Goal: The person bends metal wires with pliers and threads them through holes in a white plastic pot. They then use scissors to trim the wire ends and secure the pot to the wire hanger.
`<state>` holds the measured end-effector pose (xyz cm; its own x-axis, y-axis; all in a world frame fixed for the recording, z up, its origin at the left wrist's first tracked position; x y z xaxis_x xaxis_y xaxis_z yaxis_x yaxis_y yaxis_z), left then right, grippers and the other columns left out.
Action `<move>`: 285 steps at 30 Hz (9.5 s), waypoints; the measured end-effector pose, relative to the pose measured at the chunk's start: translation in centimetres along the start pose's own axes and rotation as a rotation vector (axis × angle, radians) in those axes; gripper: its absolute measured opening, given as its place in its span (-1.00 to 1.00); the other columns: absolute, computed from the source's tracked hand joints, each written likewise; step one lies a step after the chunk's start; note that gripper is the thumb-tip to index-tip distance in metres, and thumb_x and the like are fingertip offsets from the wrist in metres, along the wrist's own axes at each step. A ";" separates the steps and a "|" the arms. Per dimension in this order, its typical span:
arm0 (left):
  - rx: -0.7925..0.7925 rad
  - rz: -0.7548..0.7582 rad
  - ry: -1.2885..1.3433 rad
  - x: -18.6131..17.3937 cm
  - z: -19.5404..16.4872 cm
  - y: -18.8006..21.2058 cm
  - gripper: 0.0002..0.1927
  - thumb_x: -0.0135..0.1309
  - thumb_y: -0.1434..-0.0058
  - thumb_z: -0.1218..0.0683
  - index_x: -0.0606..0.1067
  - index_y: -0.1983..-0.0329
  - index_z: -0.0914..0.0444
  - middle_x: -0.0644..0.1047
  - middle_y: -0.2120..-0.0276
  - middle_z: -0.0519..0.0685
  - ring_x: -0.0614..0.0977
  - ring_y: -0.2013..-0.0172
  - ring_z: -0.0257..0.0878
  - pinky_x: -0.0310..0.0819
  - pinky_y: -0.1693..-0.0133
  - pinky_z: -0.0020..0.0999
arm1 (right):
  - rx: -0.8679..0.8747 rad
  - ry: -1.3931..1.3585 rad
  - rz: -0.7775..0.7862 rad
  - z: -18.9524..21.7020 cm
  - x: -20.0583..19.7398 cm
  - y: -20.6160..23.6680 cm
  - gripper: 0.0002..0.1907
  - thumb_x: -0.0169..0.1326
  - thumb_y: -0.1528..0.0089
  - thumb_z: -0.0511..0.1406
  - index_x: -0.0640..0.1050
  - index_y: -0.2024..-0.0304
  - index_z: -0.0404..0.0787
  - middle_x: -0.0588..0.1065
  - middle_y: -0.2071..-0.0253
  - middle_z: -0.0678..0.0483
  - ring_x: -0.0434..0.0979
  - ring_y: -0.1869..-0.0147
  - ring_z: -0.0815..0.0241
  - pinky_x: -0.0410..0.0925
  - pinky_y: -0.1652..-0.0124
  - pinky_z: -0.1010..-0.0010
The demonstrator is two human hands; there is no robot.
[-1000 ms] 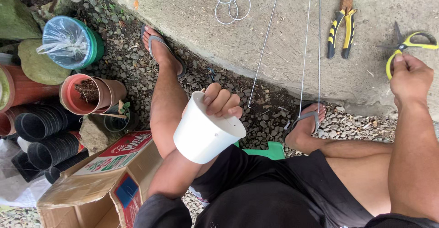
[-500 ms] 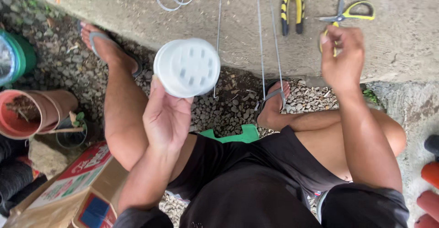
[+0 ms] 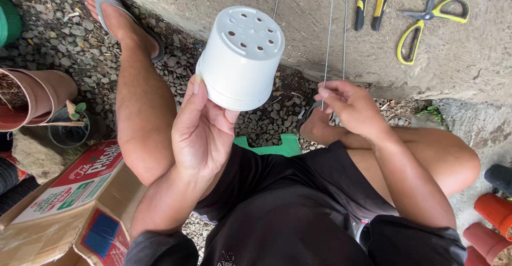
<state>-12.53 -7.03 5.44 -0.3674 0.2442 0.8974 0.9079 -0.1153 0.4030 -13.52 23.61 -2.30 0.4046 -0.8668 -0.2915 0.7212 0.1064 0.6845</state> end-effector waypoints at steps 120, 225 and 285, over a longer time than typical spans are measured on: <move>0.125 0.129 -0.346 -6.4 15.0 8.1 -0.83 -0.01 -0.39 0.01 0.30 0.17 0.18 0.27 0.40 -0.09 0.29 0.24 -0.25 0.24 -0.23 -0.19 | -0.409 -0.826 0.258 0.0 3.1 14.6 -0.91 0.04 -0.46 -0.48 0.45 0.00 -0.26 0.43 -0.04 0.04 0.42 -0.16 0.28 0.31 -0.26 0.35; -0.448 -0.153 -0.793 -9.5 14.7 11.3 -0.09 0.14 -0.28 -0.24 0.17 -0.46 0.45 0.49 -0.21 0.18 0.54 -0.20 -0.11 0.42 -0.24 -0.21 | 0.023 -0.715 -0.172 -16.1 4.7 7.5 -0.57 -0.04 -0.44 -0.22 0.43 -0.26 -0.37 0.60 0.00 -0.08 0.65 -0.02 0.14 0.48 -0.03 0.39; -0.553 -0.148 -0.239 -8.4 16.2 12.0 0.23 -0.15 -0.13 -0.64 0.16 -0.50 0.43 0.38 -0.35 0.17 0.52 -0.24 -0.05 0.47 -0.22 -0.05 | -0.356 -0.520 0.143 0.5 3.4 16.2 -0.75 0.06 -0.45 -0.44 0.57 -0.17 -0.25 0.47 -0.09 -0.02 0.48 -0.40 0.08 0.46 -0.24 0.38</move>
<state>4.74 5.15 -0.18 -0.3674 0.4975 0.7858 0.5883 -0.5300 0.6107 -0.75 22.15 8.11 0.2496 -0.9454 0.2097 0.8588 0.3161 0.4032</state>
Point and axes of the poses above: each hand's wrist, its own y-axis away from the middle knuckle, its own x-axis out of the palm, z = x × y, the point moved 4 cm from there along -y, towards the middle knuckle
